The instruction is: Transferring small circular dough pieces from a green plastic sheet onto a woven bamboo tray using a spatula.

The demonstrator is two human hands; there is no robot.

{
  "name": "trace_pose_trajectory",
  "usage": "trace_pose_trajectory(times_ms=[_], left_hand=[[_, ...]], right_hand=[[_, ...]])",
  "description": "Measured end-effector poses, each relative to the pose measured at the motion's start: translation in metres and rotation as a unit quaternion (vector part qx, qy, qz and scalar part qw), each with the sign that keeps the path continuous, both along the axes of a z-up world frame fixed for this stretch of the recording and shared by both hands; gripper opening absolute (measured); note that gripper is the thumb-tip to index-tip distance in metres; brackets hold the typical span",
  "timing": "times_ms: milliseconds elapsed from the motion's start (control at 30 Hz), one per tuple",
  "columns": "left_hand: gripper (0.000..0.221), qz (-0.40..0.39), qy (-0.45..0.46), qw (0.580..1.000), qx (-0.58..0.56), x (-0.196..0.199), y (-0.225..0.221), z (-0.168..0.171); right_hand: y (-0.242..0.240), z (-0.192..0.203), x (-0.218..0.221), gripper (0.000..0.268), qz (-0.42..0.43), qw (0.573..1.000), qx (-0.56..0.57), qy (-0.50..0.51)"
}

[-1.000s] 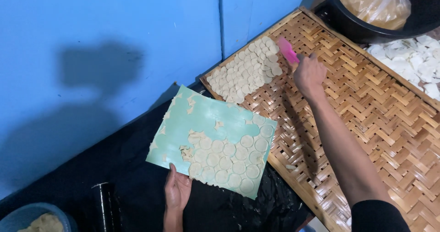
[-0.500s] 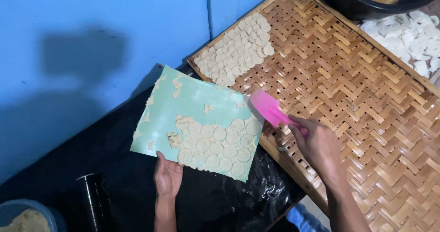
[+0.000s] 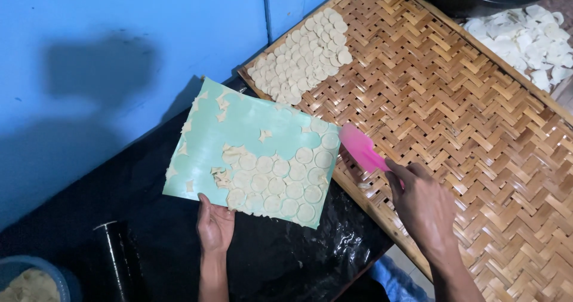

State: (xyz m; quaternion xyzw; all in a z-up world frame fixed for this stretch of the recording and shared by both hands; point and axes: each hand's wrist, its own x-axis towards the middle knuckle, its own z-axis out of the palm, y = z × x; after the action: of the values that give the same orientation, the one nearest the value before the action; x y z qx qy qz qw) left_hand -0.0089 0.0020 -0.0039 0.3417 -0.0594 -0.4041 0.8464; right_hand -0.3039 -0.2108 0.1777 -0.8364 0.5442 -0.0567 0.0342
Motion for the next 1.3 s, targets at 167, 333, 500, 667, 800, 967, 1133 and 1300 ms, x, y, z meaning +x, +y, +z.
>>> trace_pose_trajectory(times_ms=[167,333,500,667,800,967,1133,1300], left_hand=[[0.063,-0.004,0.003,1.000,-0.001,0.002,0.002,-0.007],[0.064,-0.004,0.012,1.000,-0.004,0.000,0.002,-0.002],[0.066,-0.002,0.000,1.000,0.005,-0.002,-0.001,0.008],[0.067,-0.008,-0.015,1.000,-0.007,-0.003,-0.002,0.013],[0.068,-0.010,-0.020,1.000,0.013,-0.003,-0.003,0.019],[0.067,-0.016,-0.005,0.998,0.063,-0.002,-0.002,0.005],[0.065,-0.012,0.030,0.999,0.021,-0.020,-0.011,0.018],[0.065,-0.017,0.068,0.997,-0.012,-0.050,-0.027,0.014]], right_hand=[[0.000,0.007,0.009,0.031,-0.015,0.998,0.035,0.041],[-0.015,-0.019,-0.001,0.032,0.048,0.999,0.022,-0.008],[-0.041,-0.041,-0.014,0.030,0.048,0.992,0.082,-0.080],[-0.055,-0.060,-0.026,0.035,-0.001,0.964,0.211,-0.163],[-0.063,-0.087,-0.037,0.038,-0.005,0.928,0.281,-0.243],[-0.067,-0.108,-0.041,0.039,0.010,0.901,0.298,-0.316],[-0.070,-0.104,-0.026,0.038,-0.022,0.867,0.331,-0.371],[-0.089,-0.094,-0.009,0.036,-0.028,0.852,0.334,-0.402]])
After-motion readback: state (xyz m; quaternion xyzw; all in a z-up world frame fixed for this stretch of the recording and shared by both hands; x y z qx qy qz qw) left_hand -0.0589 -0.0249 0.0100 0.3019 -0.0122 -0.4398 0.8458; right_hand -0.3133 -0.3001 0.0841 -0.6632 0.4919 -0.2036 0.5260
